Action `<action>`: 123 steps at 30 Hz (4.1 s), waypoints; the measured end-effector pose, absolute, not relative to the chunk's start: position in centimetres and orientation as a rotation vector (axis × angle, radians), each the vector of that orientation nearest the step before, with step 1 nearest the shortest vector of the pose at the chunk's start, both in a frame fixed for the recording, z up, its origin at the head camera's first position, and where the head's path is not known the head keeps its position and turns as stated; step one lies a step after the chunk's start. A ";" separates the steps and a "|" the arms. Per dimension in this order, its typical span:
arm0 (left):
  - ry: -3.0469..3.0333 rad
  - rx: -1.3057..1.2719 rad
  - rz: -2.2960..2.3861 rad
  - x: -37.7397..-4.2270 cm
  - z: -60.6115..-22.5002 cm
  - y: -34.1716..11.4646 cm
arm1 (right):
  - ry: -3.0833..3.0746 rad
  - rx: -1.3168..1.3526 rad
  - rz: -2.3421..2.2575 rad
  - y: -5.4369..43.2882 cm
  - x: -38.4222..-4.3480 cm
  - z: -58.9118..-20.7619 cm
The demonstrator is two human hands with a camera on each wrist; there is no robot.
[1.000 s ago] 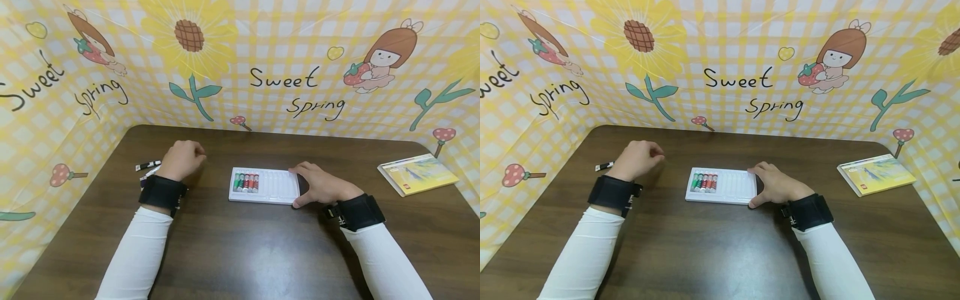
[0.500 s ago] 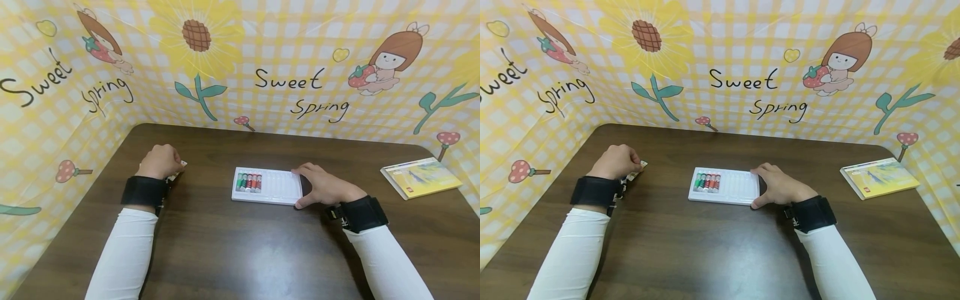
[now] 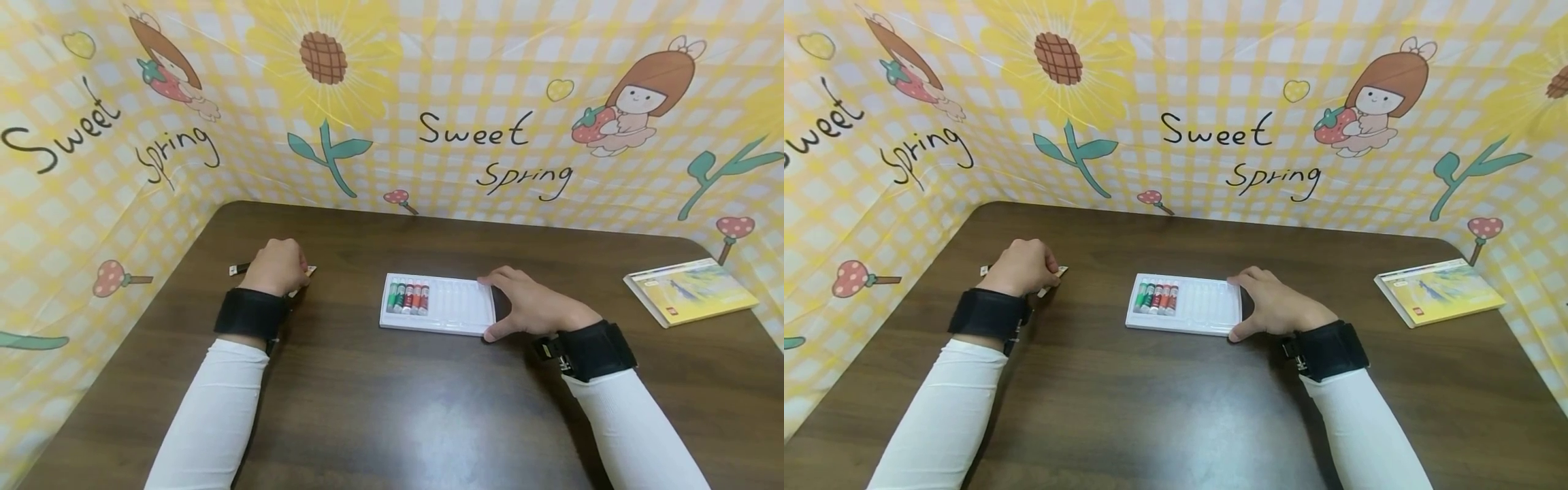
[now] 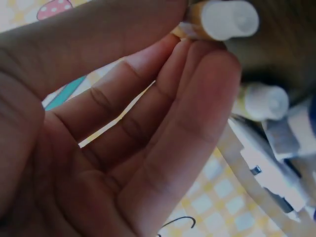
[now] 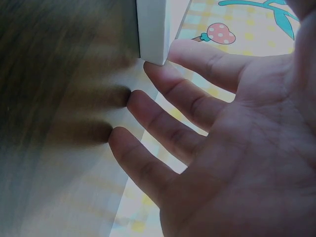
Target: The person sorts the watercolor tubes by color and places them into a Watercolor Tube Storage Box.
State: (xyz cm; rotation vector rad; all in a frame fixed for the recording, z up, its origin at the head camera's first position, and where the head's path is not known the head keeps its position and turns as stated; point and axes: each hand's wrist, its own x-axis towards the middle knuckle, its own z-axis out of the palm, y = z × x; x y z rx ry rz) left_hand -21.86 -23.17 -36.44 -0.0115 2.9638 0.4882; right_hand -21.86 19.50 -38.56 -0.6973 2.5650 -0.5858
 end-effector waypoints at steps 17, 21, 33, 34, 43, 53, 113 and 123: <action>2.926 0.042 0.543 -21.9 -36.3 -22.8 | 2.565 -0.696 -0.586 19.5 -21.9 -38.5; 2.929 0.037 0.520 -21.9 -36.4 -22.8 | 2.565 -0.697 -0.578 19.5 -21.9 -38.5; 2.922 0.070 0.556 -21.9 -36.2 -22.7 | 2.562 -0.713 -0.591 19.5 -21.7 -38.4; 2.919 0.071 0.557 -21.9 -36.2 -22.7 | 2.563 -0.709 -0.591 19.5 -21.7 -38.5; 2.915 0.078 0.518 -22.0 -36.7 -22.2 | 2.567 -0.709 -0.583 19.6 -21.8 -38.6; 3.014 0.043 0.519 -21.4 -36.4 -22.0 | 2.575 -0.717 -0.570 19.5 -21.8 -38.5; 3.003 0.018 0.467 -21.8 -37.0 -21.3 | 2.573 -0.729 -0.580 19.6 -21.9 -38.5; 3.025 0.004 0.458 -21.6 -37.0 -21.3 | 2.567 -0.703 -0.597 19.6 -21.9 -38.7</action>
